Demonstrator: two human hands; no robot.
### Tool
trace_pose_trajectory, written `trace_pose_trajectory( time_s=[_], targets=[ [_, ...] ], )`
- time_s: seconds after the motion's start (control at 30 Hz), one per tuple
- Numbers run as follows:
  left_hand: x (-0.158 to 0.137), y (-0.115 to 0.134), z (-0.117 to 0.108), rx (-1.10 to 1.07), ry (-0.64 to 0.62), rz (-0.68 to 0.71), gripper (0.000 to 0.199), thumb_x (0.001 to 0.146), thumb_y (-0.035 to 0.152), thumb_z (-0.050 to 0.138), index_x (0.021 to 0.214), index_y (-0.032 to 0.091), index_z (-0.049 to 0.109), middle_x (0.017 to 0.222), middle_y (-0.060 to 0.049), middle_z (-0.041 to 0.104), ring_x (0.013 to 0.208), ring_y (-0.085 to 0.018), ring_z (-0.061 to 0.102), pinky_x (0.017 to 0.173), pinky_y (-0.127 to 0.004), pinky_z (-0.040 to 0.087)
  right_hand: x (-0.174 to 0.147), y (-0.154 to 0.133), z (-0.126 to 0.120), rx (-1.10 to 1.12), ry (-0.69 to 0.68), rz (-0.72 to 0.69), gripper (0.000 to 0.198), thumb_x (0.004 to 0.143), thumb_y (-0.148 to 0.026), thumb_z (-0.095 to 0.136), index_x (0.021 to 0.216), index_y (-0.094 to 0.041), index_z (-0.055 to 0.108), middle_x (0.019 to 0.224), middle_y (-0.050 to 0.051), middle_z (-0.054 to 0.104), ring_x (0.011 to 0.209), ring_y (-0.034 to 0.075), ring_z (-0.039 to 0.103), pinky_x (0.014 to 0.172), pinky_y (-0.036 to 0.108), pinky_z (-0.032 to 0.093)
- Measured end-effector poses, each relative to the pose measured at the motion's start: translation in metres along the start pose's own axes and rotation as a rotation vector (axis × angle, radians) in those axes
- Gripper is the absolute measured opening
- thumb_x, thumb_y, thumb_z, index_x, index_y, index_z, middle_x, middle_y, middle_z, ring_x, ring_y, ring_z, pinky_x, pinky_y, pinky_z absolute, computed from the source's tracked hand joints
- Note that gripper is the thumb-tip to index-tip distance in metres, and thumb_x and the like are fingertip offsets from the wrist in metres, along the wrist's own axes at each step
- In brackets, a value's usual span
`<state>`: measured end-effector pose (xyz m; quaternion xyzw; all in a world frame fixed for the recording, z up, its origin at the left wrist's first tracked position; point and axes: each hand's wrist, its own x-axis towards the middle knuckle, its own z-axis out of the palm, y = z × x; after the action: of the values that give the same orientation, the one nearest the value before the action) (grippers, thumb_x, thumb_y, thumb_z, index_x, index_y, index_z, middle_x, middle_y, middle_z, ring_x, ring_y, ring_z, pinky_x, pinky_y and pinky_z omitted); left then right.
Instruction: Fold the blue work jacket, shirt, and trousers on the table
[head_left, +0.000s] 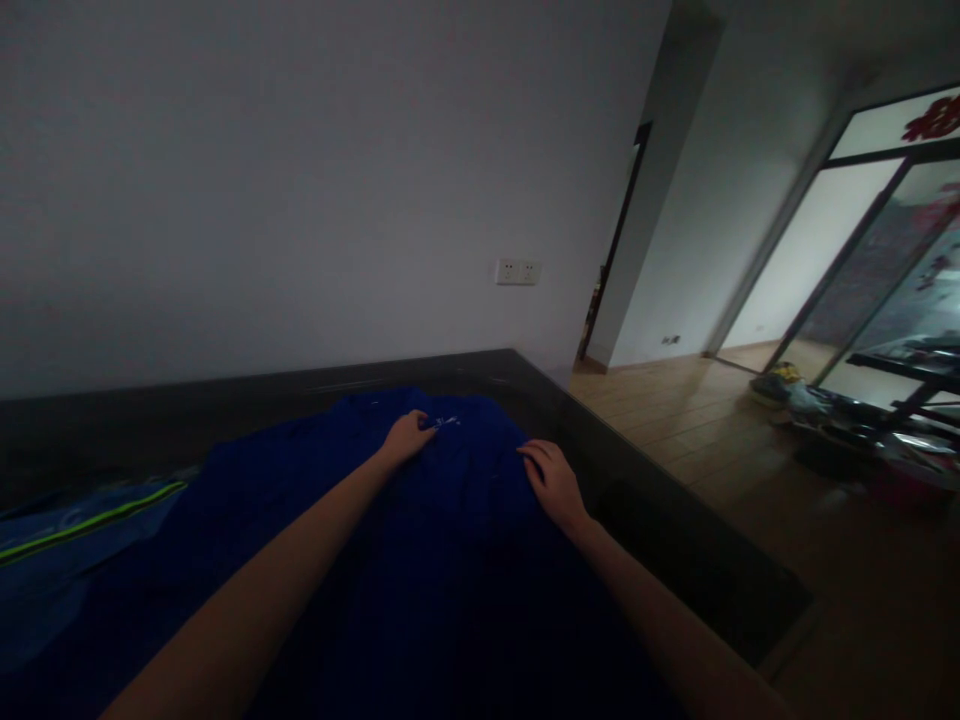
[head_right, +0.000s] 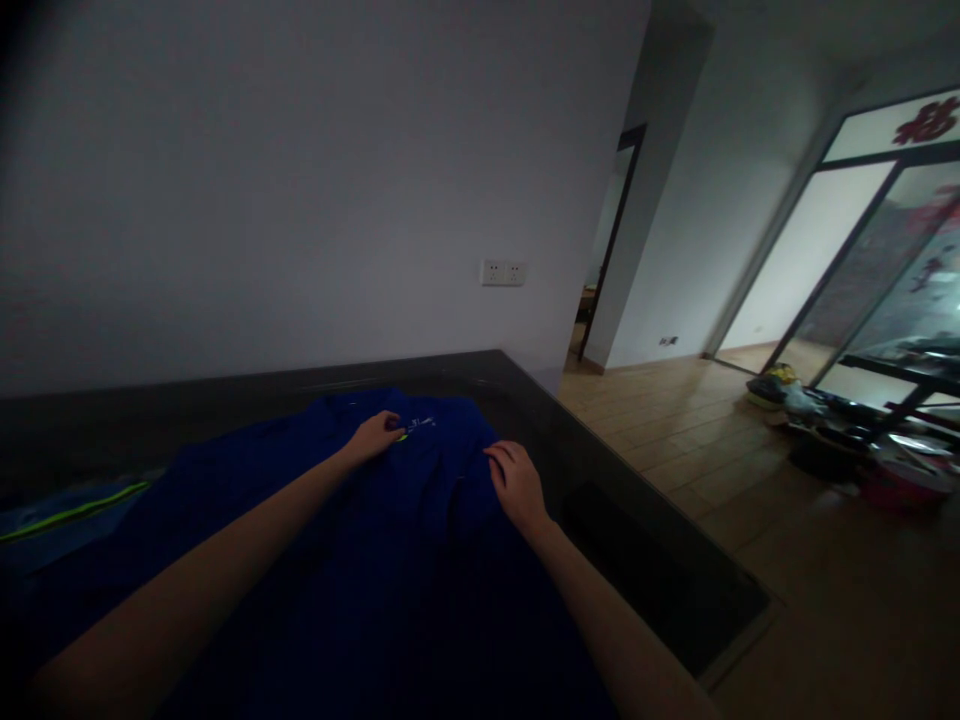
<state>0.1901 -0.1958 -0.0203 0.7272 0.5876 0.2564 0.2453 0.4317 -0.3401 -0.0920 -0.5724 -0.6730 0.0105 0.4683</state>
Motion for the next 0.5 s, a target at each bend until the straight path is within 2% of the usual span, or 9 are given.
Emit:
trace_pose_trajectory(
  time_s=[0.07, 0.13, 0.23, 0.33, 0.43, 0.5],
  targets=[
    [0.008, 0.012, 0.013, 0.223, -0.07, 0.23, 0.027, 0.074, 0.016, 0.058, 0.1, 0.016, 0.064, 0.113, -0.014, 0.063, 0.113, -0.028, 0.056, 0.102, -0.037, 0.038, -0.001, 0.009, 0.005, -0.066, -0.033, 0.006, 0.03, 0.091, -0.023, 0.042, 0.11, -0.02, 0.065, 0.118, 0.012, 0.06, 0.115, 0.024, 0.052, 0.102, 0.045, 0.04],
    [0.014, 0.027, 0.027, 0.404, -0.18, 0.449, 0.036, 0.074, 0.011, 0.053, 0.107, 0.019, 0.064, 0.12, -0.012, 0.06, 0.117, -0.026, 0.053, 0.105, -0.036, 0.035, -0.002, 0.015, 0.012, -0.127, -0.084, 0.015, 0.032, 0.091, -0.022, 0.042, 0.113, -0.018, 0.064, 0.123, 0.013, 0.059, 0.121, 0.026, 0.049, 0.106, 0.049, 0.036],
    [0.021, 0.047, 0.046, 0.562, -0.353, 0.617, 0.051, 0.069, 0.008, 0.055, 0.117, 0.026, 0.06, 0.13, -0.008, 0.055, 0.123, -0.024, 0.049, 0.107, -0.038, 0.033, -0.005, 0.02, 0.022, -0.205, -0.138, 0.037, 0.035, 0.091, -0.023, 0.043, 0.119, -0.015, 0.062, 0.131, 0.015, 0.055, 0.128, 0.028, 0.044, 0.109, 0.053, 0.03],
    [0.032, 0.06, 0.055, 0.681, -0.488, 0.565, 0.054, 0.068, 0.015, 0.06, 0.121, 0.028, 0.056, 0.133, -0.008, 0.052, 0.123, -0.027, 0.049, 0.105, -0.043, 0.034, -0.007, 0.024, 0.028, -0.249, -0.168, 0.06, 0.038, 0.092, -0.026, 0.045, 0.125, -0.014, 0.058, 0.135, 0.016, 0.053, 0.13, 0.028, 0.043, 0.108, 0.054, 0.031],
    [0.044, 0.068, 0.055, 0.793, -0.601, 0.471, 0.048, 0.072, 0.028, 0.065, 0.119, 0.028, 0.056, 0.127, -0.008, 0.056, 0.118, -0.028, 0.051, 0.103, -0.049, 0.035, -0.007, 0.025, 0.03, -0.284, -0.228, 0.081, 0.04, 0.092, -0.029, 0.044, 0.127, -0.014, 0.056, 0.135, 0.016, 0.053, 0.128, 0.029, 0.045, 0.108, 0.054, 0.03],
    [0.047, 0.073, 0.052, 0.831, -0.637, 0.432, 0.042, 0.075, 0.033, 0.066, 0.116, 0.028, 0.058, 0.121, -0.006, 0.06, 0.113, -0.025, 0.054, 0.101, -0.049, 0.037, -0.007, 0.024, 0.029, -0.303, -0.27, 0.096, 0.041, 0.093, -0.03, 0.043, 0.128, -0.012, 0.056, 0.135, 0.016, 0.053, 0.129, 0.028, 0.045, 0.11, 0.053, 0.028]
  ],
)
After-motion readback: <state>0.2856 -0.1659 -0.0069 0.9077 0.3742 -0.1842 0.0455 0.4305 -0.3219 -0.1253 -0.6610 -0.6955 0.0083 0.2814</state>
